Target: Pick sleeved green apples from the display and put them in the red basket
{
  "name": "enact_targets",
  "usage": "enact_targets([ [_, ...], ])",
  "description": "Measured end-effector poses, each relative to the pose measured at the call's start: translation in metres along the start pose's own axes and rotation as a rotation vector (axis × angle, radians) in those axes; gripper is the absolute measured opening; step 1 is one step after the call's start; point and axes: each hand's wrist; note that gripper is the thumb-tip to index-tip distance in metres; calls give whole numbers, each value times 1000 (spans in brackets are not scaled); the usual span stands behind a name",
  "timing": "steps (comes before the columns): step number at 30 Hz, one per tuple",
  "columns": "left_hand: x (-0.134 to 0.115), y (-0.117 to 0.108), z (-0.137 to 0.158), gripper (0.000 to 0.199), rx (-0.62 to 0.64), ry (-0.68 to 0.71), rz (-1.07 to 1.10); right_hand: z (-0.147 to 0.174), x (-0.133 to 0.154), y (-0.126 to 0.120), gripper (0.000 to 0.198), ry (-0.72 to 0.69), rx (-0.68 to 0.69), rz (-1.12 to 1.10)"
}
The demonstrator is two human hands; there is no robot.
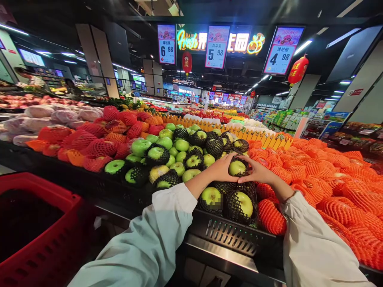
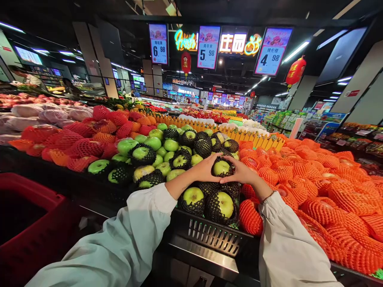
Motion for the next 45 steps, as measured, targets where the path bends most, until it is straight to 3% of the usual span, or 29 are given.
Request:
enact_targets([
  [4,1,-3,-1,72,-69,-12,78,1,2,-1,95,16,-33,53],
  [7,-3,-5,-2,44,-240,-166,157,1,6,0,86,23,-49,75],
  [10,-7,-7,-4,34,-330,-274,216,1,8,1,75,6,-47,75],
  [14,-10,-10,-5,23,-269,-241,55,0,9,2,77,36,-21,23],
  [18,-7,-12,-7,24,-187,-369,-185,1,11,2,77,-2,74,-83],
  [21,-5,-12,-7,22,-198,-416,-243,2,13,2,80,2,61,-63],
  [26,-8,-14,-6,23,-362,-294,-178,1,12,-1,81,28,-176,-28],
  [30,-11,-14,-5,20,-197,-101,-141,-4,6,-5,67,44,-430,-65],
  [32,-10,-14,-4,19,-170,-47,-138,-6,-1,-8,64,55,-469,-56],
  [36,-10,-21,-2,21,-274,1,-175,-7,-17,-16,64,78,-403,-9],
  [38,-24,-29,1,22,-353,4,-260,-7,-25,-20,64,102,-355,24],
  [41,-68,-39,21,21,-497,21,-417,-7,-34,-24,68,137,-315,85],
  [45,-126,-28,93,24,-636,185,-462,-6,-41,-29,73,156,-294,135],
])
Point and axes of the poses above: each hand's wrist, its own z-axis away from the middle knuckle, its own y-axis out of the palm, x = y × z, and after that the axes turned 2 degrees about y, right-handed
